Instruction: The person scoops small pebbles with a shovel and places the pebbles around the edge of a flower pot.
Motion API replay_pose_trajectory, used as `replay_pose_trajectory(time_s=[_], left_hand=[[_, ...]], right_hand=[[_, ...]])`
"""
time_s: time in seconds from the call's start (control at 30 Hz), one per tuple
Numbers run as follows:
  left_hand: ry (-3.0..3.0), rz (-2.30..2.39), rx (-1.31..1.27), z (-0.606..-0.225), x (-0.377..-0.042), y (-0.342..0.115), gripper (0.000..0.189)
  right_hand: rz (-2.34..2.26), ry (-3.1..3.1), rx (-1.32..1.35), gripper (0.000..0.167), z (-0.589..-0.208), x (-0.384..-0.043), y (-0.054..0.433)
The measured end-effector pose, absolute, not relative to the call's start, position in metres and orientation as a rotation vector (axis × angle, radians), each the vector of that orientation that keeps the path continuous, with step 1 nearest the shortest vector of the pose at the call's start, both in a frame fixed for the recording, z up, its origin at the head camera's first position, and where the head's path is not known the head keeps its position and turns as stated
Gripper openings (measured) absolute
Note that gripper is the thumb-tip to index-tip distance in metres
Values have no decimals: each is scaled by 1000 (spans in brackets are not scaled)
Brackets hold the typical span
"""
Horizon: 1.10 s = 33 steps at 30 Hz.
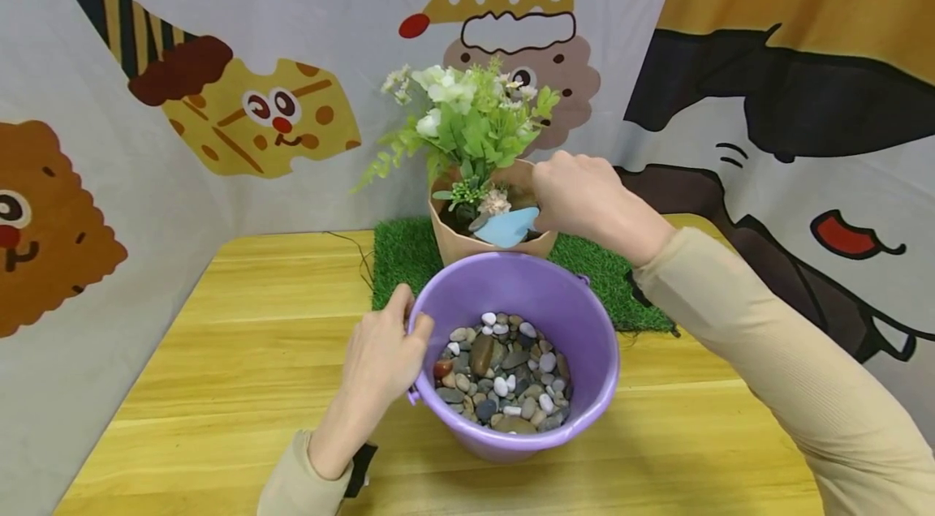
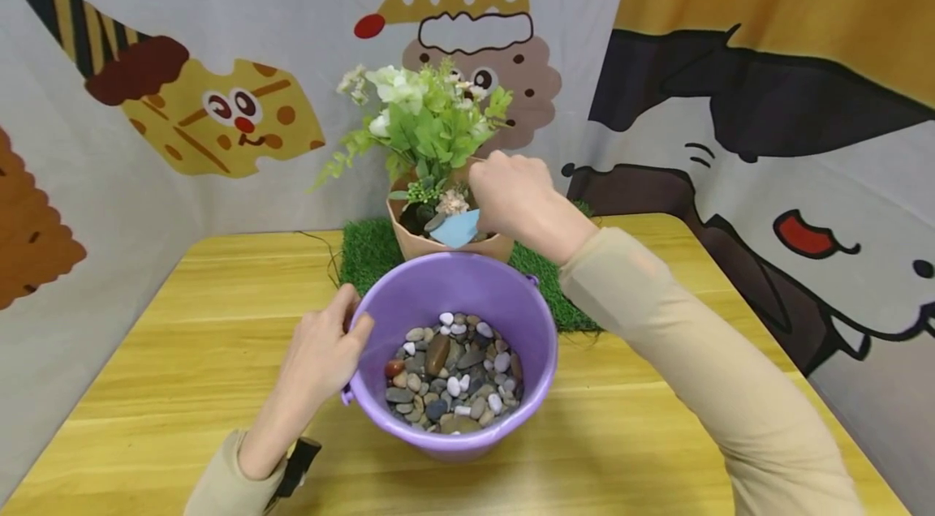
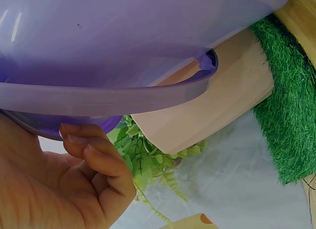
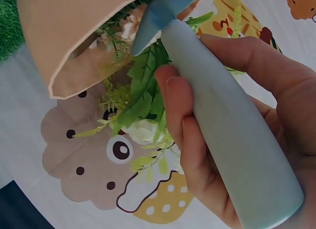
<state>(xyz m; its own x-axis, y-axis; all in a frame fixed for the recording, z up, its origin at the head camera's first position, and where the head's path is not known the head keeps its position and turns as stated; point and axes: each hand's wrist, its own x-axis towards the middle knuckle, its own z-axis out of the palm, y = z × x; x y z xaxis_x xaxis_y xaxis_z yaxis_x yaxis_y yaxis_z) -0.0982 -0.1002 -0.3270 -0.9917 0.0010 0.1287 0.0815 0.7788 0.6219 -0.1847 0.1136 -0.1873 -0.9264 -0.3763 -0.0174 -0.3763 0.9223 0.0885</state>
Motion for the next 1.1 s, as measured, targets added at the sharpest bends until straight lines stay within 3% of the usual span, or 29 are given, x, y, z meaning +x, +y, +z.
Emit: replay_pose_trajectory(time_s=[0.07, 0.27, 0.3, 1.1], left_hand=[[-2850, -1006, -60, -327, -98, -100, 10], [-2849, -1015, -67, -327, -98, -100, 10], [-2848, -1014, -69, -327, -98, -100, 10], [-2845, -1005, -74, -327, -98, -100, 9]], right_hand=[[168, 3071, -569, 62, -186, -185, 111], [213, 3055, -523, 64, -184, -186, 107], [221, 3052, -533, 70, -184, -186, 106], [209, 3120, -521, 66, -185, -174, 106]])
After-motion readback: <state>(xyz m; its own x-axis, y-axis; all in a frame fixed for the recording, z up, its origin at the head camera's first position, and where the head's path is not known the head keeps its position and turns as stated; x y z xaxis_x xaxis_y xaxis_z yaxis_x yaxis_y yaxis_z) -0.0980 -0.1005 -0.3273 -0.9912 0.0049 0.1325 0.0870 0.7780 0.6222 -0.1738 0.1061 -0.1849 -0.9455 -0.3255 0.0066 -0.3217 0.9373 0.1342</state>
